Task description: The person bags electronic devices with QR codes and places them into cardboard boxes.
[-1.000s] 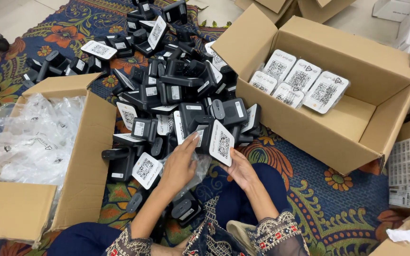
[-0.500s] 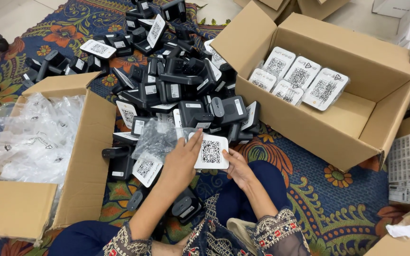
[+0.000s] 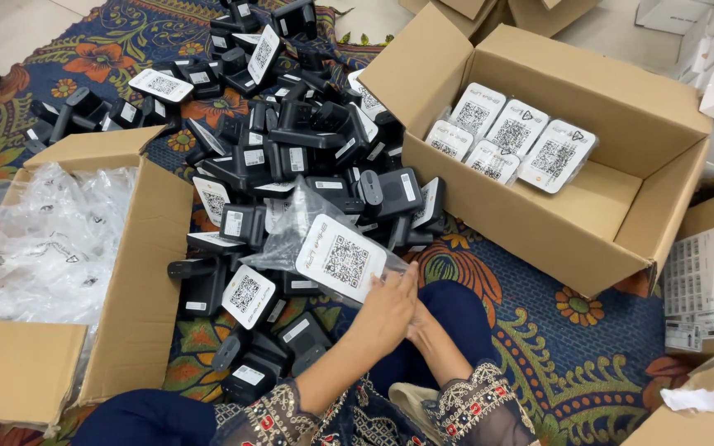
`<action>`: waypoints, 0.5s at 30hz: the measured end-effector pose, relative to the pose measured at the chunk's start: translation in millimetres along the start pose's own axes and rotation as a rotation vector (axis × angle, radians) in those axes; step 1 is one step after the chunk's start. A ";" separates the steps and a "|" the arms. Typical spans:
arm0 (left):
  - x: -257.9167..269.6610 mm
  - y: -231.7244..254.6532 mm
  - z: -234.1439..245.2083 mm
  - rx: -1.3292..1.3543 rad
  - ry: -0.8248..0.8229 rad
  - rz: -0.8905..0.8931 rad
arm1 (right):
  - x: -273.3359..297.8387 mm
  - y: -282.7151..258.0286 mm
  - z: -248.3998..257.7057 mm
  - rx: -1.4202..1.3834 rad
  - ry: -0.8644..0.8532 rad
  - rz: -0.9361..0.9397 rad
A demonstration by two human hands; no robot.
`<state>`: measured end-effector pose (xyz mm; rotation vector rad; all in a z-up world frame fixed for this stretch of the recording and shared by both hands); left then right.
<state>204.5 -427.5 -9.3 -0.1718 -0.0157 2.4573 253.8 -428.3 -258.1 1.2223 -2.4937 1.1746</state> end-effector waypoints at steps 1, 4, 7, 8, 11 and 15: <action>-3.0 2.7 3.8 0.001 0.002 -0.001 | -1.3 -3.4 -1.5 0.001 0.001 0.001; -11.1 13.9 4.8 -0.063 -0.070 -0.042 | 5.2 -23.9 -3.6 0.626 0.227 0.151; -15.1 25.9 -0.2 0.116 -0.040 -0.096 | 15.6 -28.7 -11.0 1.087 0.328 0.176; -17.3 28.9 0.8 0.166 -0.005 -0.109 | 16.2 -29.8 -14.1 1.029 0.264 0.180; -20.2 28.7 6.6 0.254 0.054 -0.106 | 18.2 -34.7 -19.3 0.914 0.138 0.187; -16.0 15.9 22.7 0.439 0.158 -0.064 | 28.1 -30.1 -22.1 0.731 -0.043 0.179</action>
Point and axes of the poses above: each hand's wrist, its own x-axis away from the middle knuckle, its own z-axis out of the back of the hand, y = z × x, the point moved 8 cm from there along -x, towards the middle knuckle, and after that the axes turned 14 degrees about -z, right-handed, at the moved point
